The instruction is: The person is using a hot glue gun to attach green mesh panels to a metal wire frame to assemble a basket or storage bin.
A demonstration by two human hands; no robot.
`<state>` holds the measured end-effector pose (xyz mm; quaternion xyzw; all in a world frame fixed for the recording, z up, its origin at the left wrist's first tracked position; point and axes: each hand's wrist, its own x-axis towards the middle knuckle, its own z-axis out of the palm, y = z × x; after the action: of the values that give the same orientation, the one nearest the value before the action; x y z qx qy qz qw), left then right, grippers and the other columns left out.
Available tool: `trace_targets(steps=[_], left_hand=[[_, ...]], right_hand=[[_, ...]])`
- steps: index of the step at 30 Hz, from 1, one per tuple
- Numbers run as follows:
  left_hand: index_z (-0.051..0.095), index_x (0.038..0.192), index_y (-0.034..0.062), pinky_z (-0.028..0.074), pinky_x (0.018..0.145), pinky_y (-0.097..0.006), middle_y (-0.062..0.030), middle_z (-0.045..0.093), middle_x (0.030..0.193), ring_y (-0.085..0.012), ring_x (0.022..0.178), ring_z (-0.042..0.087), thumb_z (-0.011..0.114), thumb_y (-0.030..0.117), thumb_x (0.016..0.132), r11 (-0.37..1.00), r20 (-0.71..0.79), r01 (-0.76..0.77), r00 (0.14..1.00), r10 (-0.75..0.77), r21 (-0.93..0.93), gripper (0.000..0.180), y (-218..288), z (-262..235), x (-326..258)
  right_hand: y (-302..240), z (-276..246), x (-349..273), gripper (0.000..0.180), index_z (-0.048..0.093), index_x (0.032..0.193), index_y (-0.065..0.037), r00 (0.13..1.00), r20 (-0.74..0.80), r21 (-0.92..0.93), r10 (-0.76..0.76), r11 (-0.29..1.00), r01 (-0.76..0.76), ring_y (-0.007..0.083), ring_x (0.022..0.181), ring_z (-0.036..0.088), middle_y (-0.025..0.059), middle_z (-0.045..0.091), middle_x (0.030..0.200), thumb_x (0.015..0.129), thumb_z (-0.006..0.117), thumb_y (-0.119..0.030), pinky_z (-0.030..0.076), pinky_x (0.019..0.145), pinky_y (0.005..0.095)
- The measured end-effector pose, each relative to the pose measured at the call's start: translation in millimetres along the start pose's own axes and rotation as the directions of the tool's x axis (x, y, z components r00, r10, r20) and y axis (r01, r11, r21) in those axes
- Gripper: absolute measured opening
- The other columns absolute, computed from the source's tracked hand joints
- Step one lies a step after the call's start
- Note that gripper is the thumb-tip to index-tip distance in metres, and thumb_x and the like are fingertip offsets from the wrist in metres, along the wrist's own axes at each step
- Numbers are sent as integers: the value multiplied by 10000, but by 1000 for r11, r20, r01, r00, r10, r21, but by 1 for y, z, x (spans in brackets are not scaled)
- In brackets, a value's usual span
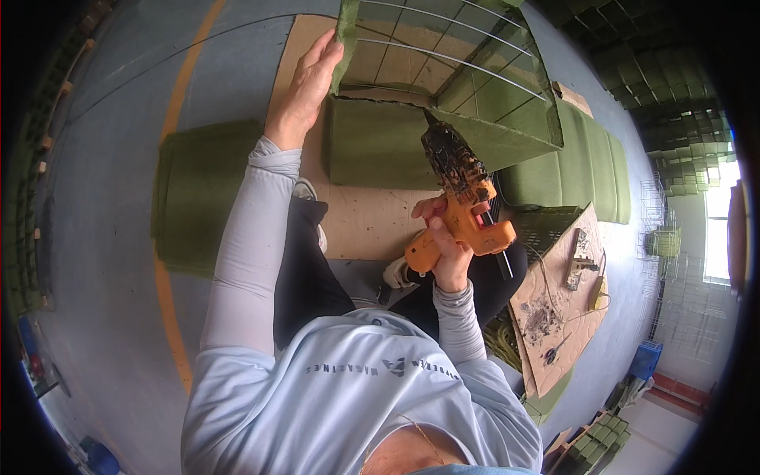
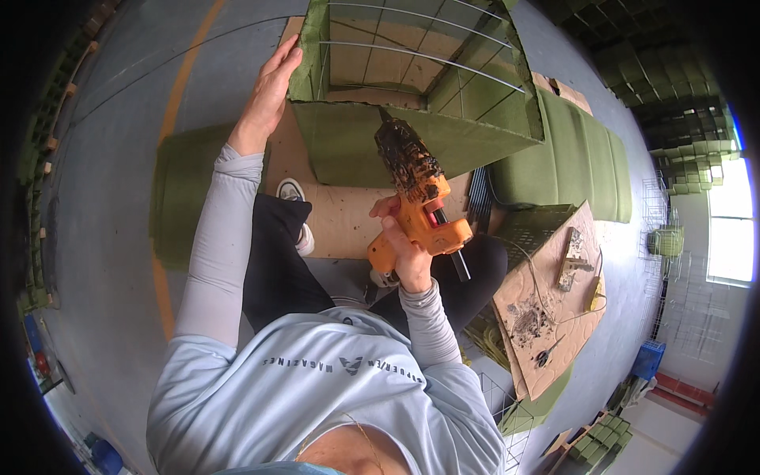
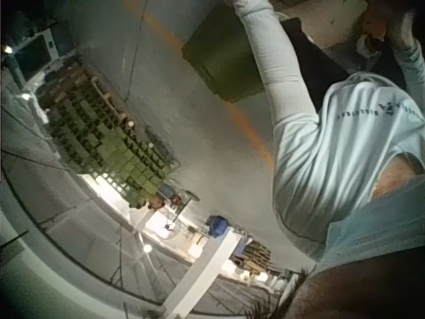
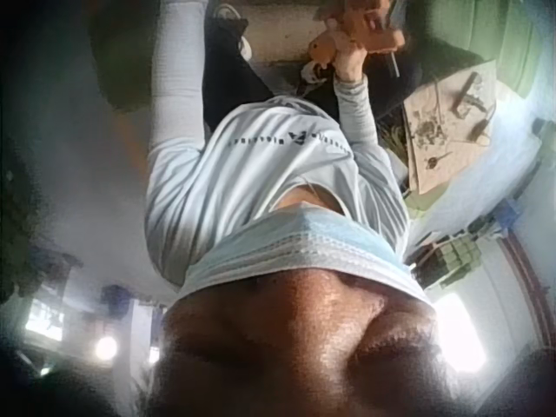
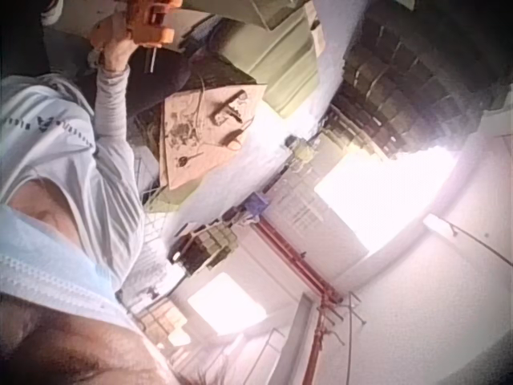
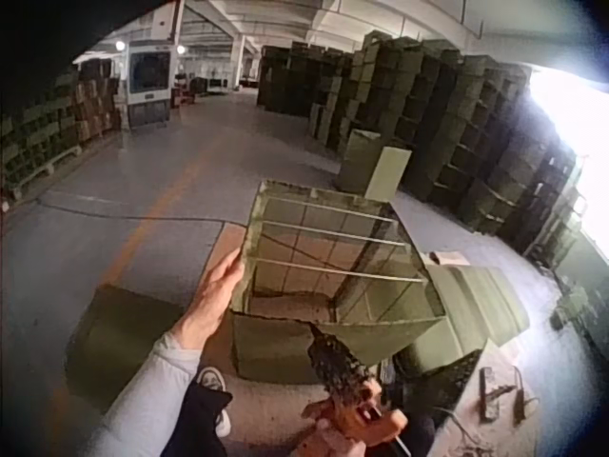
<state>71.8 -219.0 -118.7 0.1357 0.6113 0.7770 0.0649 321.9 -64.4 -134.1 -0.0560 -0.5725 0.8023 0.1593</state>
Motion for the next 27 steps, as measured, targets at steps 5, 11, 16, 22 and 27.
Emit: trace_targets(steps=[5,11,16,22,27], left_hand=[[295,1460,17,237,1121,-338,-164,378,1448,-235,1363,323,552,376,939,1000,4,-3,1000,3,8,682,-3,-1,2],[290,1462,18,233,1124,-343,-173,365,1454,-242,1370,312,550,386,941,1000,10,-7,1000,7,9,689,-3,0,2],[291,1460,17,237,1125,-344,-178,359,1456,-246,1372,308,551,387,942,1000,0,9,1000,-9,0,688,-2,0,1],[294,1459,16,242,1123,-345,-173,358,1458,-244,1371,310,548,394,945,1000,1,15,1000,-15,-1,687,1,-3,0],[301,1455,12,246,1120,-331,-161,374,1450,-229,1364,321,540,373,952,1000,-14,7,1000,-6,22,664,3,1,-1]], right_hand=[[1,1,1,224,487,1037,-5,1000,13,32,-17,999,17,212,904,543,77,528,895,834,579,-36,423,854,365],[4,10,3,267,490,1048,19,999,47,27,27,999,-28,254,901,545,103,521,901,810,595,-42,414,872,391],[5,14,2,276,489,1053,21,997,58,-25,47,999,-45,255,896,545,102,522,897,812,603,-51,416,872,392],[4,5,3,269,494,1052,26,1000,1,-14,-5,1000,5,253,887,536,106,511,902,813,603,-31,435,852,415],[0,-1,0,219,492,1033,-6,999,-26,-1,-26,1000,26,195,883,551,75,547,888,845,581,-77,418,845,346]])
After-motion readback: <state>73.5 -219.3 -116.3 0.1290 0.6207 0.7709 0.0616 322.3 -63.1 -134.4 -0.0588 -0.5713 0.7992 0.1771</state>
